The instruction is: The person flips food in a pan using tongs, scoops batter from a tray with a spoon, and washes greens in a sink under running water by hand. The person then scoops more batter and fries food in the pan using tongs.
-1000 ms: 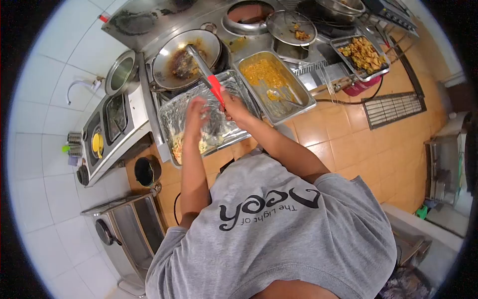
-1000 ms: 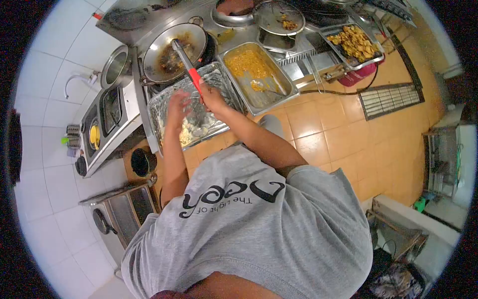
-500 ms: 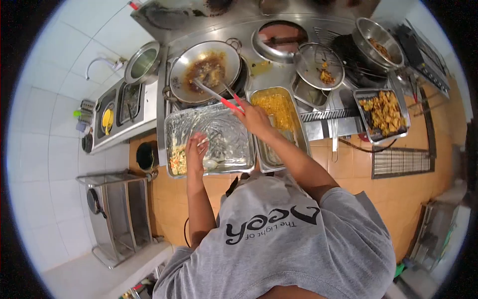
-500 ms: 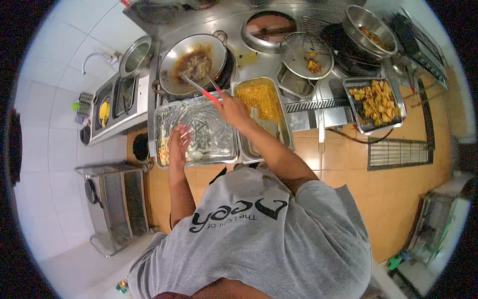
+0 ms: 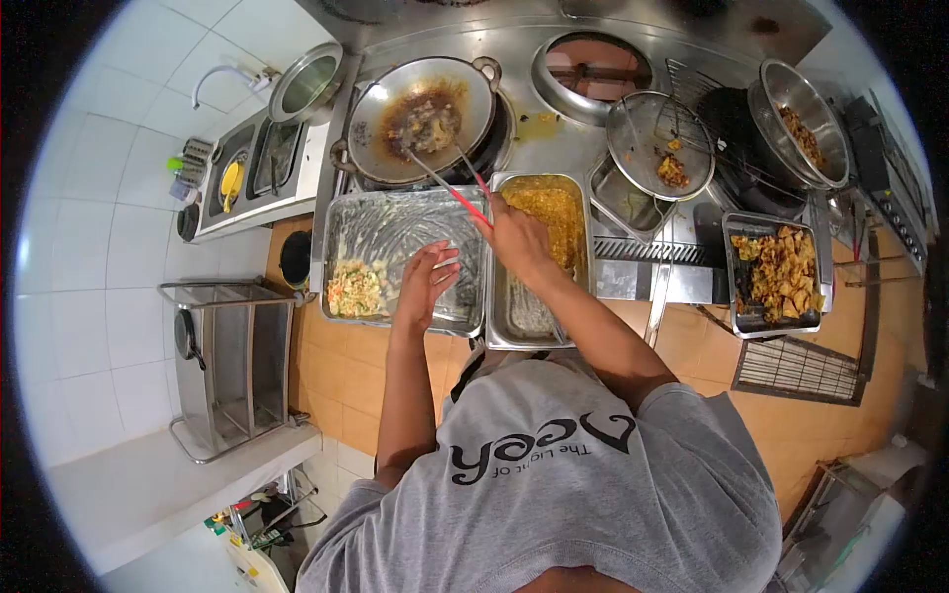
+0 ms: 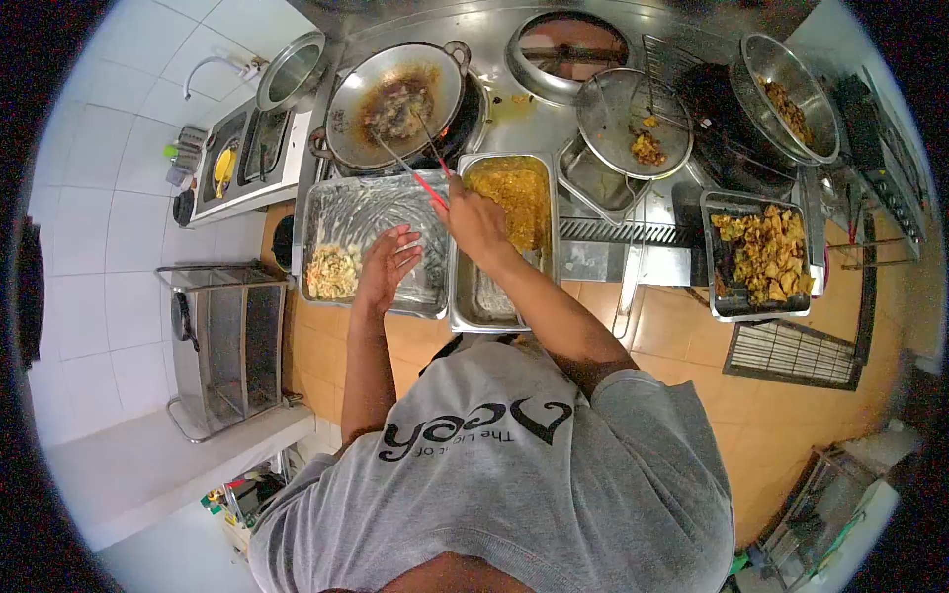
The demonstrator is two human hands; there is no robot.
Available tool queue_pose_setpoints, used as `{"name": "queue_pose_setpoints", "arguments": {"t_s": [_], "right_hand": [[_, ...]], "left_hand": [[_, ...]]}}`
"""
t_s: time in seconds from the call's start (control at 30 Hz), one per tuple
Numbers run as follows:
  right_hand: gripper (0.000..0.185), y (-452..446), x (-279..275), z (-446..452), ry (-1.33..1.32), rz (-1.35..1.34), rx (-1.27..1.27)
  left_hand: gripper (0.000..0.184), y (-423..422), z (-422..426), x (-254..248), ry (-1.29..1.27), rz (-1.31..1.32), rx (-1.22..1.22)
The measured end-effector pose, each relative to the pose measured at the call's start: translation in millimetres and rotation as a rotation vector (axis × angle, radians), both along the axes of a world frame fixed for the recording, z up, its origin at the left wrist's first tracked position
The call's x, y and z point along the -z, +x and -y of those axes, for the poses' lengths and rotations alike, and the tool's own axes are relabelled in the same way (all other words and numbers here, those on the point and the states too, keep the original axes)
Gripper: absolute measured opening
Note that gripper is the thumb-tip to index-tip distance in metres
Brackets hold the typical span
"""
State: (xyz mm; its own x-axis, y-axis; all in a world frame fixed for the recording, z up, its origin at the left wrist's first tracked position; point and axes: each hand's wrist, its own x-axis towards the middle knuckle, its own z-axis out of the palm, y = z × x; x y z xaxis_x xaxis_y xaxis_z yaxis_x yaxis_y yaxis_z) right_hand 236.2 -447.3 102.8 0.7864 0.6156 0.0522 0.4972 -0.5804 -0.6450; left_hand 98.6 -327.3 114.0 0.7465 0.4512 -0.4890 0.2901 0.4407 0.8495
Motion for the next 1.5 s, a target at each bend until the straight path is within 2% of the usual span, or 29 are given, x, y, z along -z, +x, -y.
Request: {"name": "queue_pose_setpoints", "arguments": {"t_s": [0.33,0.43,0.53,0.63,0.67,0.77,0.9,0.93,1.07,1.3,1.37,1.4,1.5], "right_hand": [[0.055,-4.1,-7.9,-6.7,-0.100,-0.132,-0.065],[0.069,-12.3,-8.9,-18.7,-0.114,-0.172,-0.019],[0.066,-26.5,-4.6,-32.4,-0.097,-0.188,0.016],[0.067,-50.9,-17.6,-43.7,0.000,-0.339,0.057],[0.065,-56.3,-6.8,-52.0,-0.156,-0.283,0.062],[0.068,-79.7,2.7,-67.3,-0.083,-0.228,0.102],[0.058,-97.0,5.7,-78.8,0.018,-0.268,0.066],[0.056,-100.6,9.4,-82.3,0.180,-0.211,0.061],[0.057,-102.9,5.9,-88.9,0.211,-0.056,0.070],[0.060,-88.7,-34.5,-101.8,-0.014,0.123,0.058],[0.060,-82.9,-47.6,-108.3,-0.052,0.187,0.062],[0.059,-73.4,-41.7,-111.0,0.009,0.222,0.036],[0.058,-57.8,-56.6,-118.7,-0.034,0.155,0.025]], "left_hand": [[0.038,-10.4,-9.4,-3.9,-0.031,-0.015,0.072],[0.038,-20.6,-28.6,6.4,-0.099,0.010,0.093],[0.037,-14.0,-42.1,13.7,-0.145,-0.006,0.129],[0.034,4.7,-51.1,20.4,-0.191,-0.061,0.218],[0.032,8.6,-57.8,27.5,-0.219,-0.053,0.268],[0.028,21.1,-67.2,37.3,-0.265,-0.090,0.331],[0.026,13.8,-84.6,43.5,-0.200,-0.128,0.311],[0.027,10.6,-86.8,40.3,-0.177,-0.106,0.318],[0.029,4.0,-96.5,12.9,-0.183,-0.053,0.362],[0.028,16.7,-116.4,-2.2,-0.352,0.023,0.402],[0.027,27.1,-123.0,0.9,-0.417,0.054,0.407],[0.027,30.6,-124.5,-3.8,-0.437,0.067,0.406],[0.028,50.9,-131.8,7.8,-0.500,0.134,0.413]]}}
